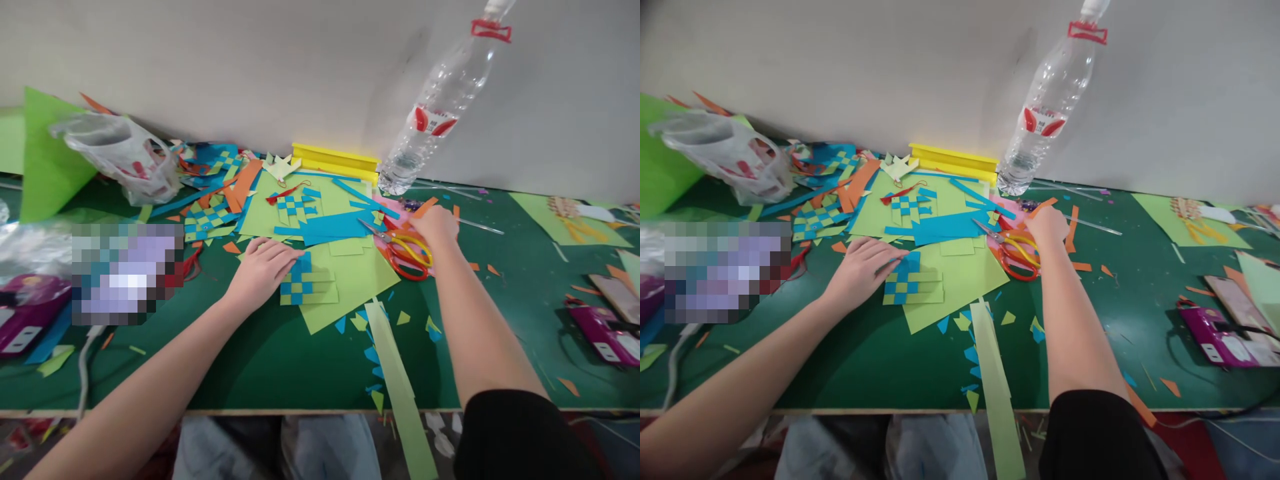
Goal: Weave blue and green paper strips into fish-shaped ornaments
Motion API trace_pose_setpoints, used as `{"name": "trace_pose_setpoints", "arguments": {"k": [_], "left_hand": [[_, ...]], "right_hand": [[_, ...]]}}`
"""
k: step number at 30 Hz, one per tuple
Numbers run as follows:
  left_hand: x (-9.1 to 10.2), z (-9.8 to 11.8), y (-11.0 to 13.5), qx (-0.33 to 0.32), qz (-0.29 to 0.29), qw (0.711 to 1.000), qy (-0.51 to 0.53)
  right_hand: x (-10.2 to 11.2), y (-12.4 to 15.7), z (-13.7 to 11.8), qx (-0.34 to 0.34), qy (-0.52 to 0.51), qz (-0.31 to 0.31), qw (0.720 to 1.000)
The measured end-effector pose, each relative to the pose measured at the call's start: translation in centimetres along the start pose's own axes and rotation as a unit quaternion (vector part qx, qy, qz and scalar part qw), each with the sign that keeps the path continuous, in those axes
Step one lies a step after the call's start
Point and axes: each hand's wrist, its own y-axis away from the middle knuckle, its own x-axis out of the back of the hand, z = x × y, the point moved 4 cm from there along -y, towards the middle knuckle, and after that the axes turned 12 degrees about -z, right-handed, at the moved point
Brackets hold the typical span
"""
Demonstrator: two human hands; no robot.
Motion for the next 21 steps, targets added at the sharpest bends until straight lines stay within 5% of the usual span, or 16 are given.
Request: {"name": "trace_pose_setpoints", "arguments": {"k": [2,4,9,14,18,21], "left_hand": [[0.0,0.0,0.0,-0.003,0.004,1.000,-0.005],[0.0,0.1,0.0,-0.007,0.001,1.000,-0.009],[-0.2,0.0,0.0,-0.010,-0.005,1.000,-0.011],[-0.3,-0.2,0.0,-0.005,-0.014,1.000,-0.010],[-0.2,-0.1,0.0,-0.011,-0.011,1.000,-0.017],[-0.1,-0.1,0.1,-0.013,-0.003,1.000,-0.021]], "right_hand": [[0.3,0.4,-0.4,-0.075,0.000,-0.015,0.997],[0.8,1.1,-1.8,-0.068,-0.016,-0.012,0.997],[1.8,2.9,-7.4,0.147,-0.118,0.023,0.982],[1.2,4.4,-12.5,0.326,-0.035,-0.063,0.942],[1.2,4.5,-12.8,0.277,0.003,-0.100,0.956],[2.1,3.9,-10.3,0.178,-0.025,-0.047,0.983]]}}
